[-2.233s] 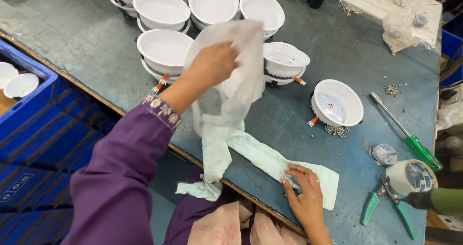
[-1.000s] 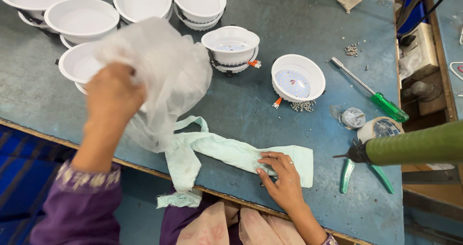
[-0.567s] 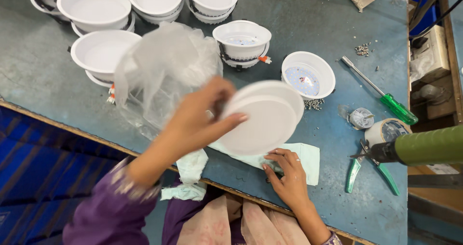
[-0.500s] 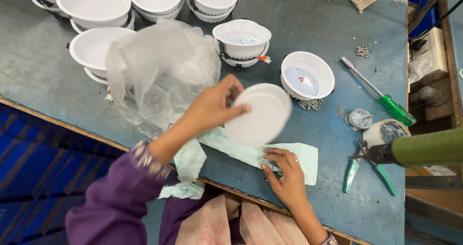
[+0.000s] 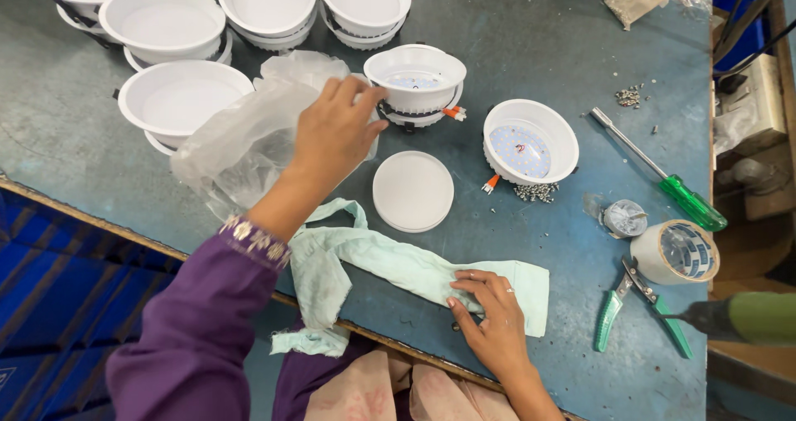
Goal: The person assembles LED light fixtures by attaching black mounting brackets to white circular housings. They use a green electric screwdriver to secure screws, then place the completed units aside. The person also wipes the housings with a cloth and handles multiple units sequentially.
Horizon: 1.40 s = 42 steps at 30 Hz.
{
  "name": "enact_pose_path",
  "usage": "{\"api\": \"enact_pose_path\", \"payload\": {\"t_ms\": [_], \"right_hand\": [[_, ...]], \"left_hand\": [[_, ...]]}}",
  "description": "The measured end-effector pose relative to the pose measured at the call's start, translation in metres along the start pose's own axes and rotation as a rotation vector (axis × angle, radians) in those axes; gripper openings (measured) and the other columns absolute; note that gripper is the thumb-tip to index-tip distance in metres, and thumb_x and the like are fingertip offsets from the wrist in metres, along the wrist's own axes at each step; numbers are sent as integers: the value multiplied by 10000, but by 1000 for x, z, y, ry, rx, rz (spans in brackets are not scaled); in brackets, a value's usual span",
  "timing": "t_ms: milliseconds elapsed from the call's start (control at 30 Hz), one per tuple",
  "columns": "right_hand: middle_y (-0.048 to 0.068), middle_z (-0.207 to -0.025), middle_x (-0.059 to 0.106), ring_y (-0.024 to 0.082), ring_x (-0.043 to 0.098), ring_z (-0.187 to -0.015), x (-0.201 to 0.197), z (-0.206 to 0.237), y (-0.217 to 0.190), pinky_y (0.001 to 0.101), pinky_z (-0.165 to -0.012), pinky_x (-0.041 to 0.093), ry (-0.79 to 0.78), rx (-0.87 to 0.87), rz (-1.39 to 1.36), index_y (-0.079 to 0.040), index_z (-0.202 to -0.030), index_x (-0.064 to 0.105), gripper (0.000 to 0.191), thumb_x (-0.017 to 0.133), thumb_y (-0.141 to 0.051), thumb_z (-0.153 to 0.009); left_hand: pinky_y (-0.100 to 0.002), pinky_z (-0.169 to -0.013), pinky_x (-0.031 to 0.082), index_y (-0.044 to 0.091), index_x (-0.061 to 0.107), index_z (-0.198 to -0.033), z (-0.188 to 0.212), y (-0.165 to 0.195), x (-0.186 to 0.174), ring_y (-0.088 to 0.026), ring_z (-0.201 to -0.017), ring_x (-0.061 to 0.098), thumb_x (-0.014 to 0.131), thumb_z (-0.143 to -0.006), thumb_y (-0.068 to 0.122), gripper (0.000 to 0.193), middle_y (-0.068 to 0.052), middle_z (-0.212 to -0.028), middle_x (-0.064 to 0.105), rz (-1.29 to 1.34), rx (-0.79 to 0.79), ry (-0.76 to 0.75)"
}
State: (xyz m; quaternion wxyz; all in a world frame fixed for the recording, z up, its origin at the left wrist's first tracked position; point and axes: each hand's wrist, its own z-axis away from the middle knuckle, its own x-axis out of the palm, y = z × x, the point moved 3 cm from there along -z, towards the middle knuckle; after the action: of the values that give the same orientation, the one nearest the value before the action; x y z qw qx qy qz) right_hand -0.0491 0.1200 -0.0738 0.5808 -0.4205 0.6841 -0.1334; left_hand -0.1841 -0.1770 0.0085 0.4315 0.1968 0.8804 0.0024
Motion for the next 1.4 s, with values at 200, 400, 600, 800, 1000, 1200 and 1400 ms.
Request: {"api": "enact_pose_path", "payload": {"t_ms": [200,400,600,800,1000,1200,1400], "right_hand": [[37,-1141,716,271,649,-1080,-1,1,2,380,-912,505,21,-28,-25,-108,-1023,736,203,763,-168,-831],[69,-1157,714,232,659,-1054,-1,5,11,360,-900,515,67,21,-131,-75,-1067,712,226,736,-185,-870],[125,-1330,573,208,612,-1184,-10,20,33,356,-957,514,394,31,-616,-13,-1332,555,513,489,-455,-1080],[115,-1319,573,198,565,-1221,-20,26,37,336,-1107,434,438,-8,-606,-5,-1341,614,489,492,-419,-1111],[136,-1370,620,237,577,-1294,-40,25,38,342,-1106,427,271,171,-316,-1,-1249,658,329,679,-168,-966],[123,-1335,619,193,593,-1238,-35,24,48,317,-1070,460,242,232,-327,-18,-1298,624,340,680,-103,-974],[92,-1277,613,157,591,-1178,-24,32,63,297,-1032,468,251,282,-478,-30,-1340,571,375,657,-95,-980]], "left_hand": [[-483,-1008,358,167,733,-1084,-41,-4,46,-255,-1155,540,830,-710,265,399,-2,-1098,640,-205,234,135],[-461,-1063,332,172,724,-1024,-13,14,26,-207,-1147,576,768,-883,209,153,25,-1054,657,-153,333,163],[-448,-1035,341,205,734,-1059,92,92,-35,-132,-960,639,696,-906,146,168,51,-959,649,139,476,39],[-380,-987,398,178,699,-1062,134,143,-34,-121,-1009,632,669,-910,173,155,50,-1033,644,368,526,-127],[-410,-955,427,158,696,-1148,142,196,-10,-173,-1000,609,693,-869,165,279,18,-993,607,407,392,-219],[-486,-1000,431,129,646,-1203,128,174,-29,-289,-1103,604,742,-850,199,373,-50,-1181,653,666,158,-167],[-549,-1075,368,57,538,-1438,153,75,-56,-440,-1370,458,689,-876,143,588,-188,-1484,514,131,-133,-266]]}}
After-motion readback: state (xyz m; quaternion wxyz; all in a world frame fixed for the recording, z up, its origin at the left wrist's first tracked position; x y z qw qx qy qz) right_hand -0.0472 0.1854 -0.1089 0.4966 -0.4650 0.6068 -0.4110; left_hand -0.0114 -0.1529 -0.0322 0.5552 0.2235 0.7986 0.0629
